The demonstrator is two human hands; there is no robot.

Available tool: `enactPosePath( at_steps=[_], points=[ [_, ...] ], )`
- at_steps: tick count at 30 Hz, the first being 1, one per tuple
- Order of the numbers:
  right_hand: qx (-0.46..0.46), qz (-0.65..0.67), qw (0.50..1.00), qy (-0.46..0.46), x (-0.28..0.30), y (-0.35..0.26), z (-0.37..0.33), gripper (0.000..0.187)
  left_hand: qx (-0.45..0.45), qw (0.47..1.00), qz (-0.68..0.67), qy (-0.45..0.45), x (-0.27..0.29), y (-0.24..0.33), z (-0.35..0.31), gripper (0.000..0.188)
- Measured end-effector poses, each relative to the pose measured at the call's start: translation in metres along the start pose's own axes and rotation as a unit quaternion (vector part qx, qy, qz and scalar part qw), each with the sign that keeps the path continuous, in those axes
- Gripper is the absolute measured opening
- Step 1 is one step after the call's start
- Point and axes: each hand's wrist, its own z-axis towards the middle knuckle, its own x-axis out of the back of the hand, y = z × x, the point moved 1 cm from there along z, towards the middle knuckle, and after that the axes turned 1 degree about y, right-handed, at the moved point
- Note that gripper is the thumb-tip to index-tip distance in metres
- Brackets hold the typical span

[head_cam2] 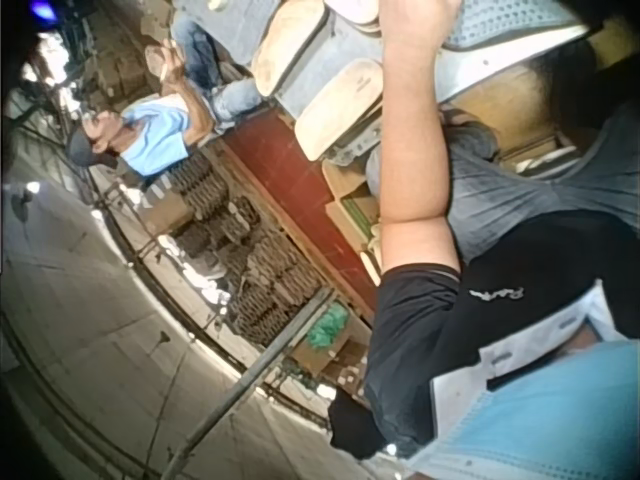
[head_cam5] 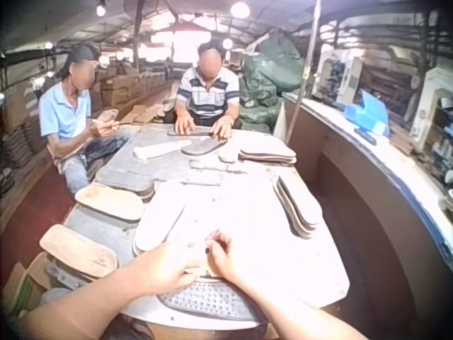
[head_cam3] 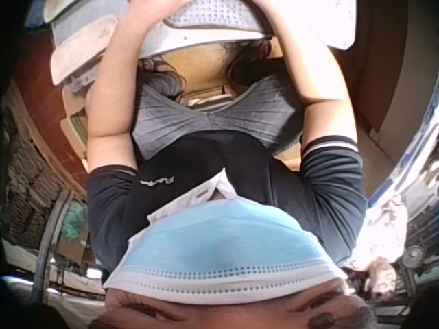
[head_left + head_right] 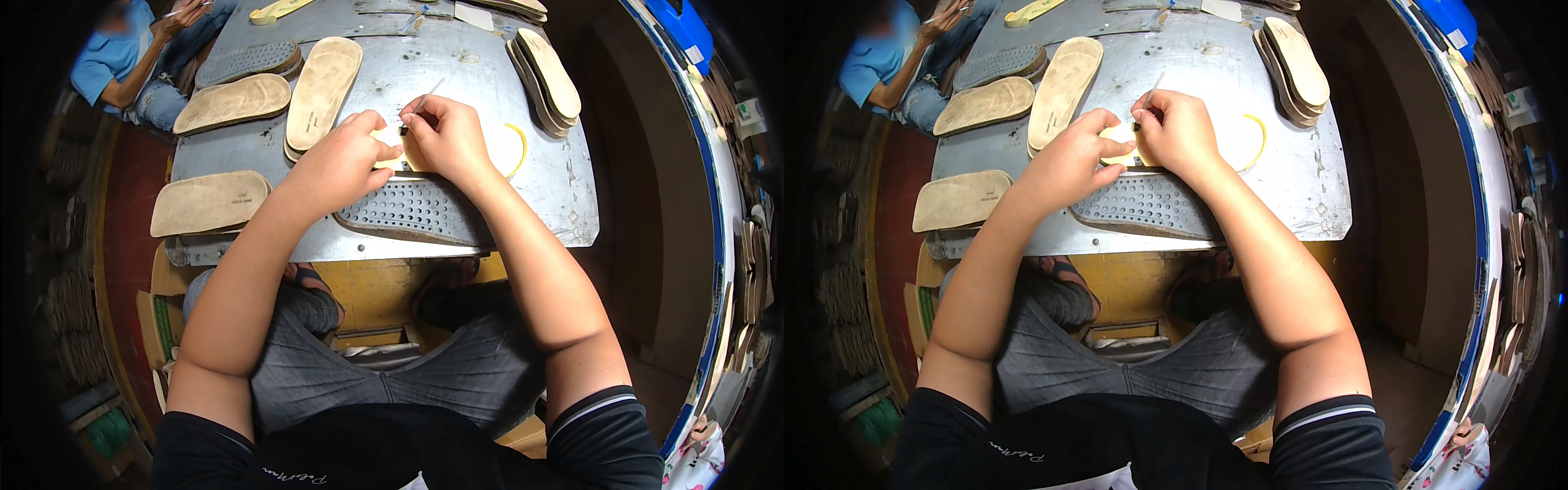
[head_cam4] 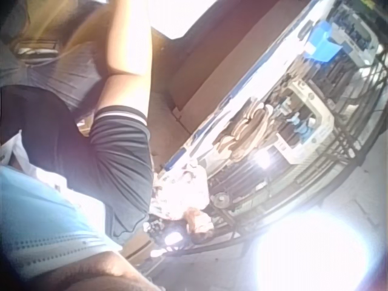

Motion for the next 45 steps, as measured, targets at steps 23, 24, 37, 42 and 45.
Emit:
enactPosePath(
  at_steps=[23,24,37,42,45],
  points=[
    [-0.037,0.028,0.99,-0.132,0.024,-0.011,-0.029,0.016,-0.002,1.0,-0.025,0.012,-0.003,-0.006,0.0,0.034],
    [-0.029,0.033,0.989,-0.138,0.024,-0.012,-0.029,0.017,0.003,0.999,-0.032,0.006,-0.002,-0.006,0.001,0.033],
    [0.056,-0.003,0.987,-0.153,0.026,-0.017,-0.034,0.01,-0.008,0.999,-0.041,0.017,-0.004,-0.01,0.0,0.031],
    [0.038,0.005,0.989,-0.141,0.026,-0.013,-0.035,0.008,-0.003,1.0,-0.03,0.005,-0.003,-0.007,0.001,0.032],
    [0.052,-0.012,0.986,-0.155,0.027,-0.016,-0.035,0.007,-0.017,0.999,-0.033,0.026,-0.004,-0.008,0.0,0.032]
  ],
)
